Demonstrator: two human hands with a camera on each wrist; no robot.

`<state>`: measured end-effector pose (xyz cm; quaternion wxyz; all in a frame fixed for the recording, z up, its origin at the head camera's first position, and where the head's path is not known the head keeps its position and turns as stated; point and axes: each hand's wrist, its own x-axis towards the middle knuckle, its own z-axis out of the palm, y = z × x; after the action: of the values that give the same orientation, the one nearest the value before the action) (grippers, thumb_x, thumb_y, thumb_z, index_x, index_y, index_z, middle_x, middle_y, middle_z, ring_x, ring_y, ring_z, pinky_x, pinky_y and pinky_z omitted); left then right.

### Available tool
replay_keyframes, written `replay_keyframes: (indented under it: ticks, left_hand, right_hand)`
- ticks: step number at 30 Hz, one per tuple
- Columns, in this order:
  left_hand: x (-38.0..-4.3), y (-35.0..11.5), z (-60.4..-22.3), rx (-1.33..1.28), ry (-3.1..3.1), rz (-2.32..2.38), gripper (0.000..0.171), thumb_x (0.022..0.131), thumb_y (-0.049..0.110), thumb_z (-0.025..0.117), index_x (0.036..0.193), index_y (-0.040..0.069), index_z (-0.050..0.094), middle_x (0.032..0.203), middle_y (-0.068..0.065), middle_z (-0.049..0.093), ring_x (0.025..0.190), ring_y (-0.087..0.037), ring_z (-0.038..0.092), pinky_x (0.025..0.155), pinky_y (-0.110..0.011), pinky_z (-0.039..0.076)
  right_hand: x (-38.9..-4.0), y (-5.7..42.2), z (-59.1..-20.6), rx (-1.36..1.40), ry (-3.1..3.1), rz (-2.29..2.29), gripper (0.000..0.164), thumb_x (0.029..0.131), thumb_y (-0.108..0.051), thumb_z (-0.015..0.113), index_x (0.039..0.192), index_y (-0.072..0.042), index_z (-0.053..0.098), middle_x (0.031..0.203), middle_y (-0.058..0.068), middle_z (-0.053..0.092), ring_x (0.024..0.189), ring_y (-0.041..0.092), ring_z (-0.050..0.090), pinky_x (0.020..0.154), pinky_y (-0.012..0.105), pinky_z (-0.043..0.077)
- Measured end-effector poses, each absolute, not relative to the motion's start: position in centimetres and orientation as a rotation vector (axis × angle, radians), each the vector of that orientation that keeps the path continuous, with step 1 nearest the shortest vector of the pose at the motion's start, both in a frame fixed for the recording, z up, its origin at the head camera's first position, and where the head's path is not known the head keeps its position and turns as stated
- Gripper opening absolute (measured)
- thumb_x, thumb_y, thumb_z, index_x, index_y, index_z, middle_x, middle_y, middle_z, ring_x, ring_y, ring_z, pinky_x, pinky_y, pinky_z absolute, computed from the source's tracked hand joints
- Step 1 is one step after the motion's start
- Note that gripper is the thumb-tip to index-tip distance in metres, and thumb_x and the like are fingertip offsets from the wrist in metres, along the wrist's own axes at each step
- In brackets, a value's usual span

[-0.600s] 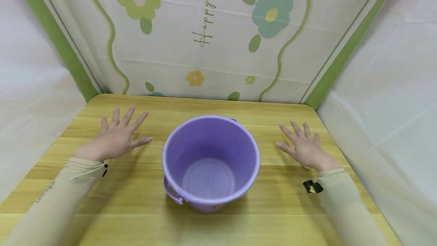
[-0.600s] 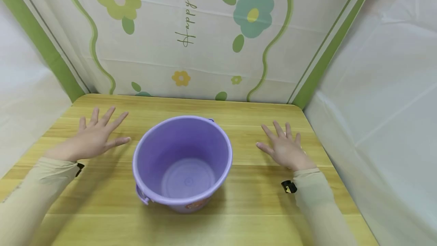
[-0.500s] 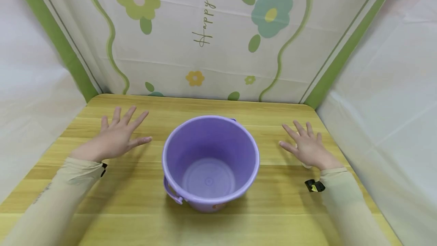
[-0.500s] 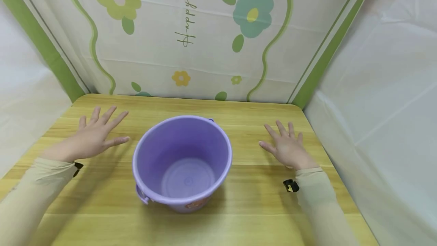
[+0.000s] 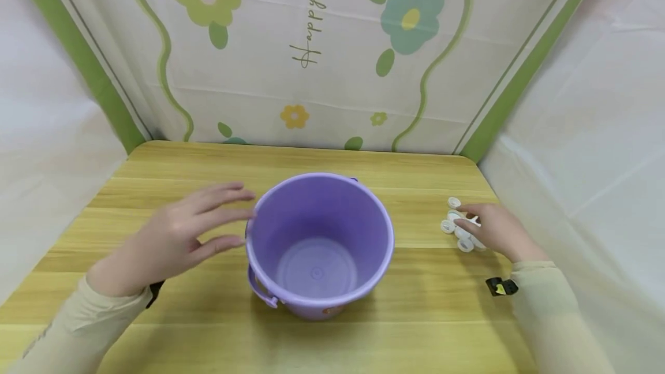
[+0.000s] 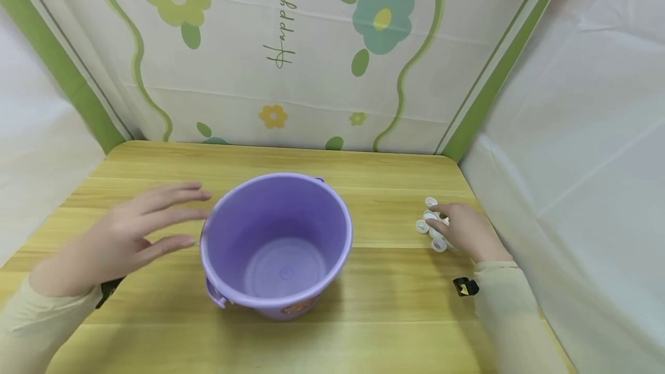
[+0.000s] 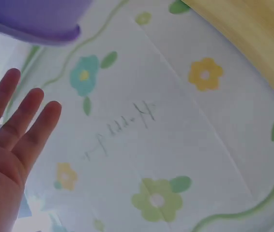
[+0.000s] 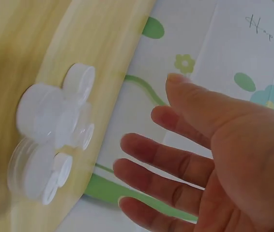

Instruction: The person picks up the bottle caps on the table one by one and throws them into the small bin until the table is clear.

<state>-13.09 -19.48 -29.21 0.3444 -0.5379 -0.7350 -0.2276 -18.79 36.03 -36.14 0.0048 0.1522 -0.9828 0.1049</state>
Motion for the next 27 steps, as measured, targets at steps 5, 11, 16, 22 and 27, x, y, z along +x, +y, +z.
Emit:
replay_keyframes:
  ticks: [5, 11, 16, 22, 27]
  left_hand:
    - [-11.4, -17.9, -29.5, -1.515, -1.788, -0.675, 0.032, 0.100, 0.033, 0.060, 0.102, 0.004, 0.073, 0.112, -0.019, 0.067, 0.124, -0.029, 0.056, 0.109, -0.031, 0.046]
    - [-10.8, -17.4, -30.8, -1.557, -1.799, -0.692, 0.026, 0.097, 0.034, 0.065, 0.100, 0.010, 0.075, 0.110, -0.010, 0.069, 0.119, -0.033, 0.060, 0.107, -0.036, 0.049]
    - [-10.8, -17.7, -31.5, -1.563, -1.827, -0.716, 0.025, 0.098, 0.032, 0.063, 0.104, 0.012, 0.077, 0.105, -0.006, 0.071, 0.118, -0.033, 0.061, 0.105, -0.037, 0.050]
    - [-10.9, -17.9, -31.6, -1.588, -1.875, -0.768, 0.024, 0.099, 0.029, 0.061, 0.106, 0.011, 0.076, 0.107, -0.005, 0.069, 0.121, -0.033, 0.059, 0.107, -0.037, 0.047]
    - [-10.9, -18.0, -31.7, -1.583, -1.907, -0.799, 0.024, 0.099, 0.029, 0.061, 0.106, 0.012, 0.076, 0.108, -0.005, 0.068, 0.123, -0.033, 0.058, 0.110, -0.037, 0.044]
  right_hand:
    - [-18.1, 36.8, -36.6, 0.481, -3.092, 0.307, 0.035, 0.093, -0.022, 0.072, 0.119, 0.001, 0.069, 0.082, 0.001, 0.068, 0.071, 0.015, 0.063, 0.060, 0.038, 0.056]
    - [-16.7, 36.6, -37.1, 0.465, -3.197, 0.269, 0.033, 0.093, -0.025, 0.071, 0.115, 0.000, 0.070, 0.076, -0.005, 0.063, 0.063, 0.009, 0.053, 0.056, 0.031, 0.049]
    - [-16.1, 36.0, -37.5, 0.411, -3.239, 0.239, 0.034, 0.094, -0.030, 0.069, 0.113, -0.003, 0.071, 0.079, -0.004, 0.065, 0.069, 0.012, 0.057, 0.062, 0.038, 0.054]
    - [-16.0, 36.0, -38.5, 0.412, -3.227, 0.183, 0.033, 0.094, -0.032, 0.069, 0.110, -0.004, 0.074, 0.079, -0.005, 0.065, 0.070, 0.012, 0.058, 0.065, 0.041, 0.056]
    - [-16.2, 35.8, -39.2, 0.410, -3.205, 0.171, 0.026, 0.091, -0.032, 0.072, 0.104, -0.009, 0.076, 0.079, -0.005, 0.066, 0.069, 0.012, 0.059, 0.061, 0.040, 0.055]
